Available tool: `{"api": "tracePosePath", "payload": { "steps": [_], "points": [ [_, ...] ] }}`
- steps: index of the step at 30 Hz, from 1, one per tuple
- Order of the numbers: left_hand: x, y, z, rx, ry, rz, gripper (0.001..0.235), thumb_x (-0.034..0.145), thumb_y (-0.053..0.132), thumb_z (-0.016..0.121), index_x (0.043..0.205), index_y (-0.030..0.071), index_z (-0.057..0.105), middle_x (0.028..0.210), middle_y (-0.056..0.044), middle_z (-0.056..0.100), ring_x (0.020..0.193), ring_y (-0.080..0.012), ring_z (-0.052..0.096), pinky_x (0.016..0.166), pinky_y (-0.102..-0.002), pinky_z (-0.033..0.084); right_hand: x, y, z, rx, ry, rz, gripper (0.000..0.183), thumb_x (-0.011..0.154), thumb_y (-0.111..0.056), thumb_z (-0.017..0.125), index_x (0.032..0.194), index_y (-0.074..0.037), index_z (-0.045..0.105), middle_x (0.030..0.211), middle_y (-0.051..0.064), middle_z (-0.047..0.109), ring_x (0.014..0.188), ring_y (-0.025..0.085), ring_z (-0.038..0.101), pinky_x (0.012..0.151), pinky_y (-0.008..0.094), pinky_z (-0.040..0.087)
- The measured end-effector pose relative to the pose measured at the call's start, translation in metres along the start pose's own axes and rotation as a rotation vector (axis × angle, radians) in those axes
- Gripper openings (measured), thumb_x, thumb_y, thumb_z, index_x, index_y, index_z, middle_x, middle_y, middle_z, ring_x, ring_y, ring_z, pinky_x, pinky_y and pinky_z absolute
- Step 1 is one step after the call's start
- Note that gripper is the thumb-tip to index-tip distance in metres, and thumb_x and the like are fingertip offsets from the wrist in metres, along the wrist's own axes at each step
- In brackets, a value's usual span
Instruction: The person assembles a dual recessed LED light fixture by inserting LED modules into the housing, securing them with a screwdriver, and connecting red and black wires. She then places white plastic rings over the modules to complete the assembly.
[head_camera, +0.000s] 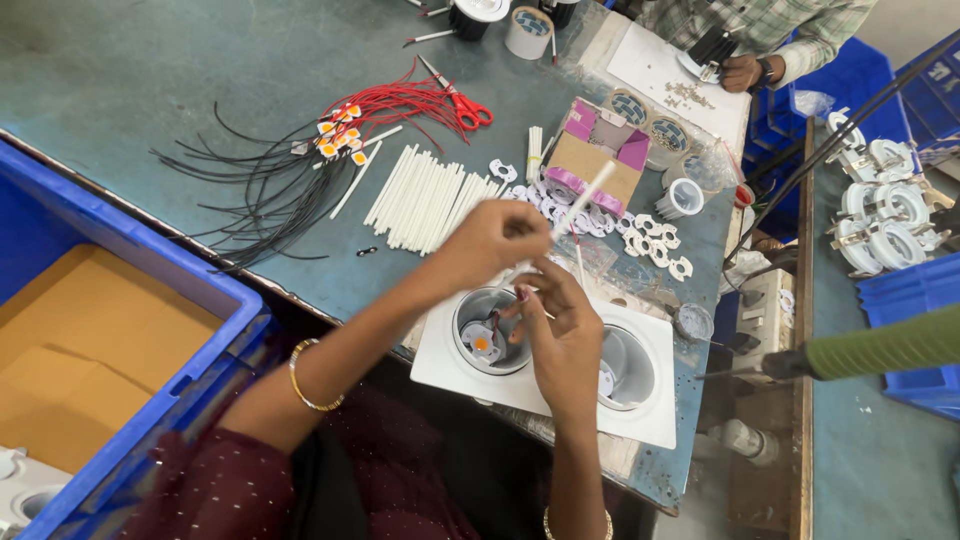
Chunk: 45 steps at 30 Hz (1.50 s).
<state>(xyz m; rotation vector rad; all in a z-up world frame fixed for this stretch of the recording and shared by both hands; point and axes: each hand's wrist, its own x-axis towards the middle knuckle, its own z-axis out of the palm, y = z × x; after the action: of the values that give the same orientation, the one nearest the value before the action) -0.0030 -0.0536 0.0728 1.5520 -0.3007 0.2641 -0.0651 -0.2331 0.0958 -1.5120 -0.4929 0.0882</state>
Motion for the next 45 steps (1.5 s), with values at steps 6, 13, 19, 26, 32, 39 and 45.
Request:
{"api": "tracePosePath", "payload": {
  "steps": [6, 13, 19, 26, 32, 39, 45],
  "points": [
    [-0.018, 0.019, 0.017, -0.083, -0.041, -0.036, 0.02, 0.092, 0.023, 0.07, 0.092, 0.003, 0.069, 0.077, 0.004, 0.063, 0.072, -0.0027, 0.055, 0.065, -0.024, 0.048, 0.002, 0.004, -0.016, 0.08, -0.102, 0.081, 0.024, 0.098, -0.008, 0.062, 0.117, 0.005, 0.064, 0.099, 0.011, 0.073, 0.08, 0.014, 0.07, 0.062, 0.026, 0.056],
    [-0.017, 0.007, -0.024, 0.528, 0.398, -0.028, 0.041, 0.102, 0.042, 0.064, 0.097, 0.002, 0.073, 0.088, -0.006, 0.069, 0.074, -0.0127, 0.062, 0.07, -0.035, 0.051, 0.008, 0.003, -0.027, 0.06, 0.085, -0.014, 0.015, 0.102, -0.009, 0.062, 0.106, 0.005, 0.064, 0.1, 0.015, 0.073, 0.085, 0.02, 0.073, 0.062, 0.03, 0.057],
    [-0.009, -0.077, -0.081, -0.022, -0.323, -0.735, 0.055, 0.1, 0.054, 0.056, 0.106, 0.003, 0.076, 0.103, -0.013, 0.077, 0.091, -0.0172, 0.069, 0.081, -0.035, 0.056, 0.016, -0.006, -0.046, 0.041, 0.142, -0.064, 0.018, 0.102, -0.012, 0.059, 0.114, 0.002, 0.062, 0.104, 0.017, 0.073, 0.09, 0.022, 0.075, 0.064, 0.029, 0.059],
    [-0.005, -0.147, -0.048, -0.599, -0.448, -0.701, 0.037, 0.096, 0.025, 0.065, 0.122, 0.0, 0.07, 0.111, -0.011, 0.076, 0.096, -0.0156, 0.073, 0.085, -0.032, 0.06, 0.021, -0.003, -0.051, -0.05, 0.074, -0.071, 0.017, 0.102, -0.009, 0.058, 0.115, 0.003, 0.061, 0.106, 0.017, 0.074, 0.092, 0.021, 0.074, 0.066, 0.03, 0.059],
    [0.004, -0.16, -0.017, -0.76, -0.583, -0.562, 0.03, 0.094, 0.013, 0.071, 0.118, -0.005, 0.071, 0.101, -0.011, 0.076, 0.083, -0.0147, 0.074, 0.074, -0.028, 0.061, 0.044, 0.023, -0.054, -0.169, -0.058, 0.032, 0.017, 0.101, -0.008, 0.057, 0.113, 0.002, 0.06, 0.106, 0.014, 0.075, 0.091, 0.019, 0.074, 0.067, 0.028, 0.059],
    [0.027, -0.126, -0.023, -0.387, -0.41, -0.49, 0.031, 0.105, 0.022, 0.069, 0.117, -0.005, 0.078, 0.087, -0.008, 0.068, 0.072, -0.0098, 0.062, 0.061, -0.024, 0.05, 0.06, 0.039, -0.066, -0.109, -0.057, 0.035, 0.017, 0.1, -0.006, 0.059, 0.115, 0.003, 0.058, 0.106, 0.015, 0.074, 0.091, 0.02, 0.073, 0.07, 0.03, 0.06],
    [0.059, -0.065, -0.037, -0.135, -0.385, -0.434, 0.025, 0.096, 0.017, 0.067, 0.11, 0.0, 0.077, 0.102, -0.005, 0.08, 0.089, -0.0102, 0.078, 0.074, -0.024, 0.059, 0.064, 0.031, -0.07, -0.039, 0.014, 0.04, 0.021, 0.095, 0.001, 0.064, 0.115, 0.004, 0.058, 0.107, 0.019, 0.074, 0.093, 0.023, 0.075, 0.081, 0.031, 0.06]
  ]
}}
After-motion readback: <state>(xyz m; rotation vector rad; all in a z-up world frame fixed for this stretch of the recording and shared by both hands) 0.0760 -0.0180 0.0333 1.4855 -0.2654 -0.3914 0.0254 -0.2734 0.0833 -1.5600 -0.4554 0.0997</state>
